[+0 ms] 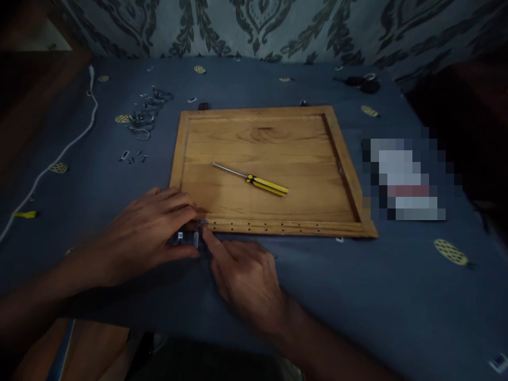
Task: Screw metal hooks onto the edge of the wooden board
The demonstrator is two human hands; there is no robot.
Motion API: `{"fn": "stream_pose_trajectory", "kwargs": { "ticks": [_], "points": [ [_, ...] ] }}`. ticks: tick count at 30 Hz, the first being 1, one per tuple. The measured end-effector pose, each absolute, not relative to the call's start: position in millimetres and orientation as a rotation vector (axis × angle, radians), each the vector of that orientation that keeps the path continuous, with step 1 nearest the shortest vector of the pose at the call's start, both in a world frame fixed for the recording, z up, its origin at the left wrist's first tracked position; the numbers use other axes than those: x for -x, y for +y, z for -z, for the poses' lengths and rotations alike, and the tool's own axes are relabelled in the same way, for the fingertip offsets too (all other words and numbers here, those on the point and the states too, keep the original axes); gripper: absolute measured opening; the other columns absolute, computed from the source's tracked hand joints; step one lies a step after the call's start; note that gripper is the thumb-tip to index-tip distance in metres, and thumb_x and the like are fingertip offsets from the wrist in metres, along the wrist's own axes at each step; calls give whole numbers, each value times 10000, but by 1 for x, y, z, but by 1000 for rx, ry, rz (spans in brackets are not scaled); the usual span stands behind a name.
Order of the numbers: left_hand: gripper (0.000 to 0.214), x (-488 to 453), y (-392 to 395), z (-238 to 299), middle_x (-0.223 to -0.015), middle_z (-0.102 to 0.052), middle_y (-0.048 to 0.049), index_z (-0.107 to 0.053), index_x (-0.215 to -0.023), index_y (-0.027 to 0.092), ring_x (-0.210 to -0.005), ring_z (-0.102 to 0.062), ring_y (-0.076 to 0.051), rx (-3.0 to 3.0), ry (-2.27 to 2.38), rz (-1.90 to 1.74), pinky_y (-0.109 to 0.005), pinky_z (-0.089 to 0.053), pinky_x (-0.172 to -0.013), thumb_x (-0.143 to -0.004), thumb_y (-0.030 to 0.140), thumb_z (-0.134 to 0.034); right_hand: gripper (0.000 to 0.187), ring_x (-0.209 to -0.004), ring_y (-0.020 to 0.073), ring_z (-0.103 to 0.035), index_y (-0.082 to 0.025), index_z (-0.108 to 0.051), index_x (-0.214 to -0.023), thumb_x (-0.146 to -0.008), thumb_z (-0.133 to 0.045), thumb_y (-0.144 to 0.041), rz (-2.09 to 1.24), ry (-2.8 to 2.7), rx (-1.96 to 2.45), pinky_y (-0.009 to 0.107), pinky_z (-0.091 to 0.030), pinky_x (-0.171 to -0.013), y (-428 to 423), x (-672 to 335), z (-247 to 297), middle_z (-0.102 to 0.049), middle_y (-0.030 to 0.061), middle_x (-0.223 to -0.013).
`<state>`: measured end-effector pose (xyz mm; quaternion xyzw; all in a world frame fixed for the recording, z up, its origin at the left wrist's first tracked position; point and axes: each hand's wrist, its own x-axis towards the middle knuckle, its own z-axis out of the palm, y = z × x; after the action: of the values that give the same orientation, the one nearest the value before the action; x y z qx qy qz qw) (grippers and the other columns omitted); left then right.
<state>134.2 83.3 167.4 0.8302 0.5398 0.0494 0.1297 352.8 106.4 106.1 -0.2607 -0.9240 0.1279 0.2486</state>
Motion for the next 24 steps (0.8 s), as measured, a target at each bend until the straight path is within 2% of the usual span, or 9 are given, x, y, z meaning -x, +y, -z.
{"fn": "stream_pose_trajectory", "kwargs": {
  "ticks": [6, 14, 17, 21, 24],
  "points": [
    [252, -134, 84, -168, -1020, -652, -54, -656, -986, 169, -1048, -611, -270, -2398, 1584, -148, -442, -476, -947, -924, 392, -753, 395, -549, 167, -661, -80, -729, -1214, -1010, -391, -68, -242, -2552, 680, 307, -504, -541, 105, -351, -107, -695, 4, -642],
    [322, -130, 86, -171, -1086, -693, -62, -679, -1034, 186, -1080, -627, -272, -2336, 1602, -126, -429, -474, -953, -904, 468, -763, 399, -549, 135, -646, -128, -717, -1243, -925, -497, -32, -110, -2580, 691, 260, -454, -536, 105, -350, -104, -713, -18, -644],
    [296, -112, 92, -186, -1040, -709, -44, -688, -1040, 193, -1015, -654, -242, -2262, 1633, -248, -371, -476, -886, -964, 478, -665, 414, -539, 133, -648, -125, -725, -1239, -915, -485, -27, -78, -2572, 676, 253, -449, -532, 106, -350, -104, -710, -21, -629],
    [291, -76, 102, -206, -970, -732, -11, -704, -1054, 203, -808, -648, -154, -2119, 1772, -537, -280, -449, -751, -1021, 409, -502, 446, -489, 125, -633, -138, -730, -1216, -898, -448, -3, -6, -2555, 645, 236, -431, -503, 108, -349, -103, -697, -23, -597],
    [288, -48, 109, -201, -970, -744, -32, -703, -1035, 185, -832, -655, -172, -1996, 2024, -641, -283, -449, -743, -994, 353, -473, 476, -448, 123, -625, -122, -728, -1195, -861, -425, 29, 61, -2493, 580, 236, -428, -472, 110, -349, -99, -691, -25, -581]
  ]
}}
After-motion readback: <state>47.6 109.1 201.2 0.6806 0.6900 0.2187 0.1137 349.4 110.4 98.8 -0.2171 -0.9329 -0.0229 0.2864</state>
